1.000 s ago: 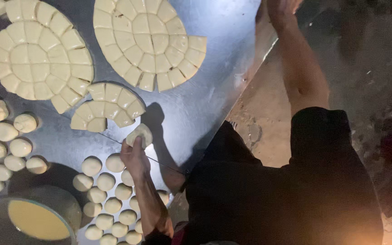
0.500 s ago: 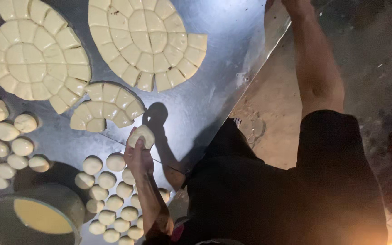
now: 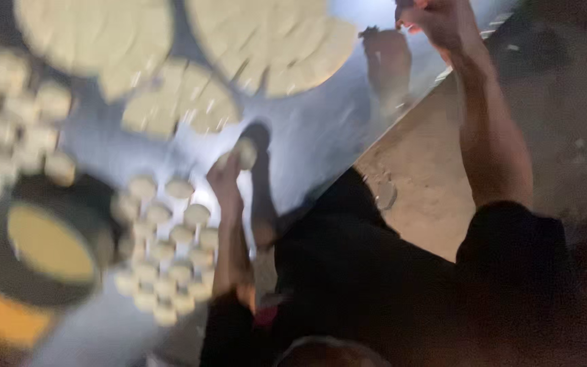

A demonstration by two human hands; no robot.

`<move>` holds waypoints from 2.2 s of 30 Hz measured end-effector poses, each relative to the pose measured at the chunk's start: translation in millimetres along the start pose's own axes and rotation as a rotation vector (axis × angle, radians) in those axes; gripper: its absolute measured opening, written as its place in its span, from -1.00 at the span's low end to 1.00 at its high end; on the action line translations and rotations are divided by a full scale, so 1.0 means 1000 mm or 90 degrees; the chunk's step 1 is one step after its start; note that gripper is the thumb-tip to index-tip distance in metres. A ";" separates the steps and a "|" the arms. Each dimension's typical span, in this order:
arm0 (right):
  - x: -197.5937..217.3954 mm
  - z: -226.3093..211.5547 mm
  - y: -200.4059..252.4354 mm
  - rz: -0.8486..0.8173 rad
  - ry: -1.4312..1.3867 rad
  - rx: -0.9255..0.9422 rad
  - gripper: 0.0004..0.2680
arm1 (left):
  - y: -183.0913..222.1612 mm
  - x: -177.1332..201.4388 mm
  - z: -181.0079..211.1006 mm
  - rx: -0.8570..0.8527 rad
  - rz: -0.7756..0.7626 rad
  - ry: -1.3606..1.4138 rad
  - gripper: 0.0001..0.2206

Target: The person shapes dough pieces by hand on a metal table, places them into a bowl of liquid, and then transfers the soaked dough pieces into a tray of crumbs, coating them thoroughly by hand.

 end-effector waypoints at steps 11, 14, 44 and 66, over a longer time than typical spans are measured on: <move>-0.113 -0.373 0.138 -0.051 -0.215 0.309 -0.83 | 0.029 -0.007 0.012 0.115 0.034 0.374 -0.66; -0.105 -0.398 0.163 -0.069 -0.259 0.310 -0.68 | 0.041 0.029 0.013 0.131 0.088 0.451 -0.69; -0.062 -0.533 0.223 -0.214 -0.282 0.525 -0.75 | 0.145 0.143 0.146 -0.455 0.168 0.239 -0.57; -0.083 -0.537 0.268 -0.106 -0.224 0.684 -0.80 | 0.100 0.128 0.063 -0.015 0.166 0.336 -0.40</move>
Point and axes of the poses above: each hand's wrist, its own y-axis away from the middle knuckle, its own x-axis out of the back of the hand, z = x × y, the point moved 8 cm from there along -y, towards the middle knuckle, and after that the axes turned 13 degrees about z, right-handed, at the moved point
